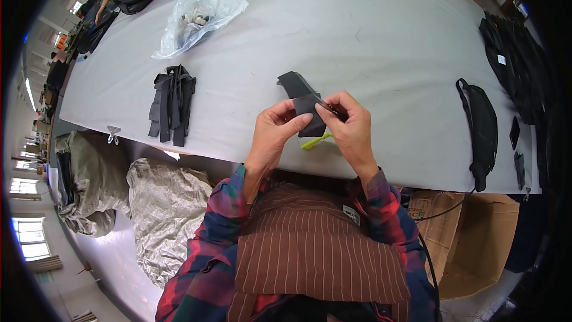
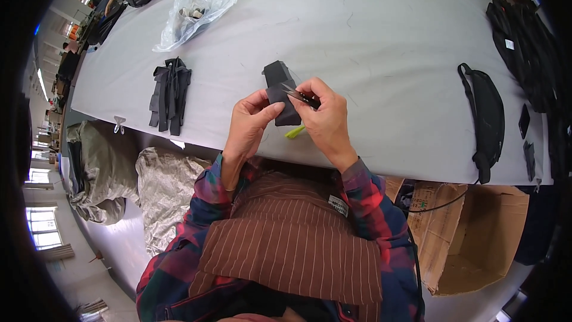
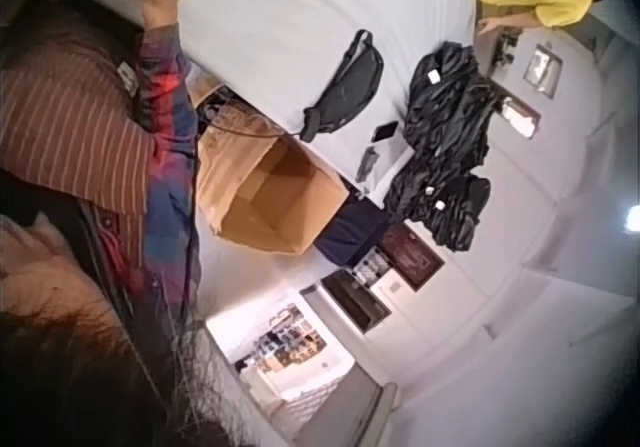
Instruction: Trim excess threads from black fabric pouches using small thread snips.
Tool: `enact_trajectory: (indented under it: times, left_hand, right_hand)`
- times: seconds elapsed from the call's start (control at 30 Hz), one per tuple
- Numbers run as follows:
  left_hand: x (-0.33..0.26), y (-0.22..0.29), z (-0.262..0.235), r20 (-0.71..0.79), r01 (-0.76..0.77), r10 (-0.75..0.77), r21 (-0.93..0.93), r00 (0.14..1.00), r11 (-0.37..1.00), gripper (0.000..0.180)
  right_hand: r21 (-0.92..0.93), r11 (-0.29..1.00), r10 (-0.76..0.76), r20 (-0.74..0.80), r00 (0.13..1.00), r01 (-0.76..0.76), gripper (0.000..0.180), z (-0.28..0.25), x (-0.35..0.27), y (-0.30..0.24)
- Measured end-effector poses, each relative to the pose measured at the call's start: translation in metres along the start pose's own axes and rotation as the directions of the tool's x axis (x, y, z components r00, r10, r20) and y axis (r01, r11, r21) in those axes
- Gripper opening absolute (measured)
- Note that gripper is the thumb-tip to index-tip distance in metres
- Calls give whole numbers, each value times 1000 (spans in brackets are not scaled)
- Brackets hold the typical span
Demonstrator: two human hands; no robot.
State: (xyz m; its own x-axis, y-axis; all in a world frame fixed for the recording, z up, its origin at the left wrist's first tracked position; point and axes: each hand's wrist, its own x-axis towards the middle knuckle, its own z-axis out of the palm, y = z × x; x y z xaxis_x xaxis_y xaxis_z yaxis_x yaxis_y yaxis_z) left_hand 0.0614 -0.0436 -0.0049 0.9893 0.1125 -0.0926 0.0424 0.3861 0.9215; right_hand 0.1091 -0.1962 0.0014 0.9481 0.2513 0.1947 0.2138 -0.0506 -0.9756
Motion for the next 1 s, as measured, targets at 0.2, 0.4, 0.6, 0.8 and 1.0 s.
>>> enact_trajectory:
  times: [0.2, 0.4, 0.6, 0.8, 1.0]
  left_hand:
    - [2, -5, -1, -202, -139, 130, -31, 971, 990, 24]
    - [1, 0, 5, -239, -177, 174, 9, 955, 984, 24]
    - [0, 1, 5, -222, -167, 172, 42, 960, 985, 26]
    - [-4, 7, 7, -249, -153, 150, 7, 957, 988, 24]
    - [-22, 61, 15, -18, 123, -134, 528, 991, 841, 24]
  right_hand:
    - [-204, 966, -168, -36, 985, 157, 16, -9, -12, -13]
    - [-453, 823, -344, 85, 935, 343, 15, -10, -23, -15]
    - [-535, 754, -411, 67, 909, 380, 13, -9, -24, -12]
    - [-359, 865, -366, 27, 930, 351, 15, -8, -17, -21]
    - [-264, 864, -420, 86, 903, 428, 24, -20, -4, -29]
